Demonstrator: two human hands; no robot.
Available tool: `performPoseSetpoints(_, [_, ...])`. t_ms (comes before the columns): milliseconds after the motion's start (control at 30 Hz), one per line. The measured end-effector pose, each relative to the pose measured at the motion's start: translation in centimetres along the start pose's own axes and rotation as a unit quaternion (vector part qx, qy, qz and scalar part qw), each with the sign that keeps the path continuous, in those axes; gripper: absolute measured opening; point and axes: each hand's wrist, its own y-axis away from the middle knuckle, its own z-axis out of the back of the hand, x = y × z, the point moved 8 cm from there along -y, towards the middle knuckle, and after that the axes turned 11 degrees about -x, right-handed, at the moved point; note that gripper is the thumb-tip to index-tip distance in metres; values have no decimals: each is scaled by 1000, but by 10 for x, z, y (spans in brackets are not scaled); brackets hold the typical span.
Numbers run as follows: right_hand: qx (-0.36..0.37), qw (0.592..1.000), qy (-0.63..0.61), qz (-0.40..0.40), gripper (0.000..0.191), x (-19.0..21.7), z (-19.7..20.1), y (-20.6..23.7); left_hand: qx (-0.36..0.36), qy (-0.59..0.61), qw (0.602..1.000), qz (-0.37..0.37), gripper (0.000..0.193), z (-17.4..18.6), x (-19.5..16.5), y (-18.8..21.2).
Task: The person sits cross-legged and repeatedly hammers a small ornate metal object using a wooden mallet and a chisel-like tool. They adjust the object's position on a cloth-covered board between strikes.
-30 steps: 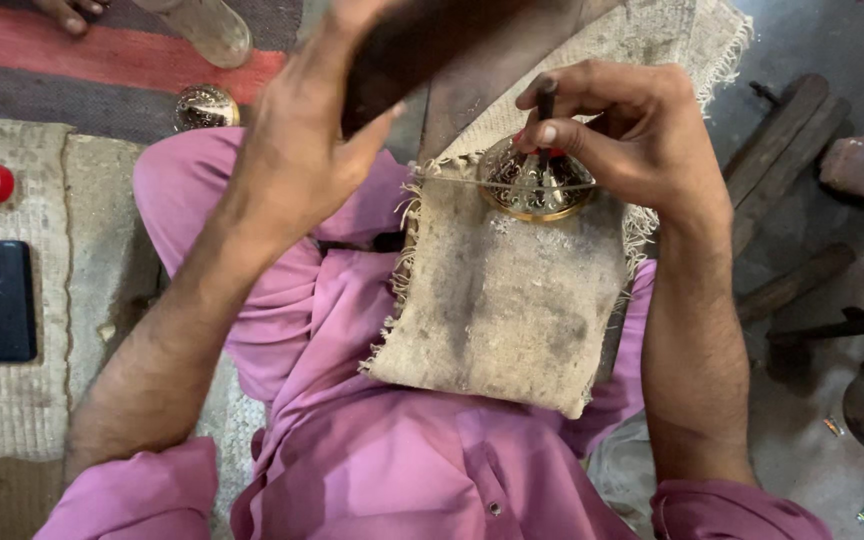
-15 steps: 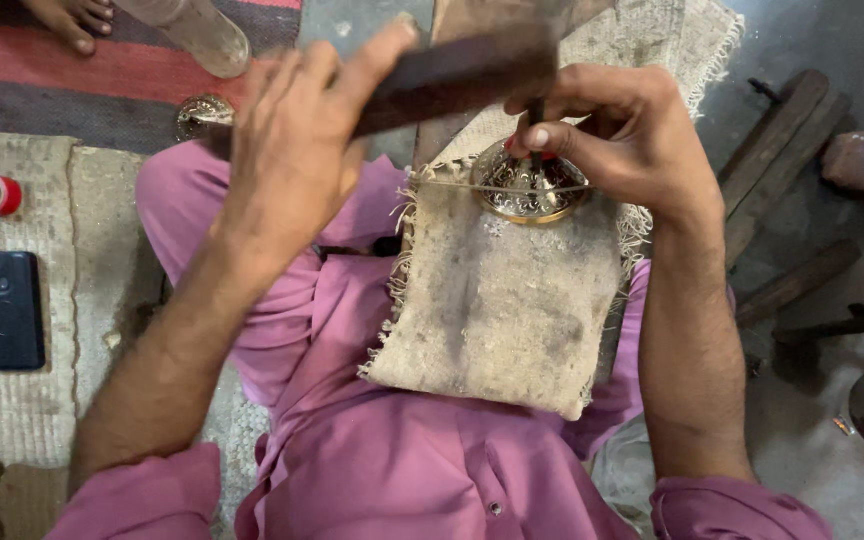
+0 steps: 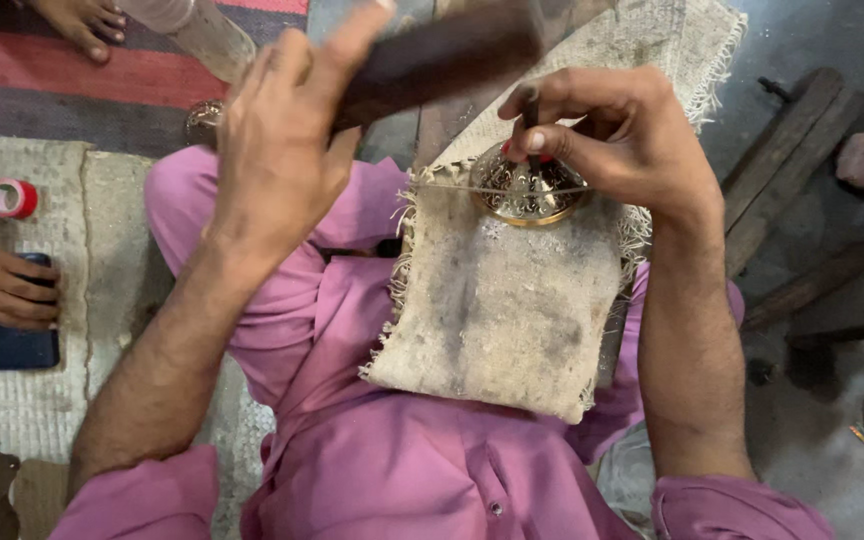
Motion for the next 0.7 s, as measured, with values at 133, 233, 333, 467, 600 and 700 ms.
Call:
performPoseSetpoints(133, [-2, 1000, 9, 3, 8, -3, 3, 4, 11, -1, 1000, -4, 69, 0, -4, 0])
performPoseSetpoints(233, [0, 1000, -2, 11, 9, -4, 4, 4, 37, -114, 993, -4, 74, -2, -3, 3])
performPoseSetpoints(333, [0, 1000, 6, 2, 16, -8, 6, 9, 30, -104, 994, -14, 81, -3, -7, 6])
performPoseSetpoints(467, [-12, 994, -105, 5, 20, -12, 8, 10, -44, -10, 998, -33, 83, 10, -11, 17])
performPoseSetpoints(600, [-13, 996, -84, -6, 19, -23, 13, 14, -54, 349, 915, 195, 63, -18, 5, 47])
performPoseSetpoints(700, [4, 997, -74, -5, 22, -23, 15, 11, -59, 396, 889, 221, 59, -39, -1, 54])
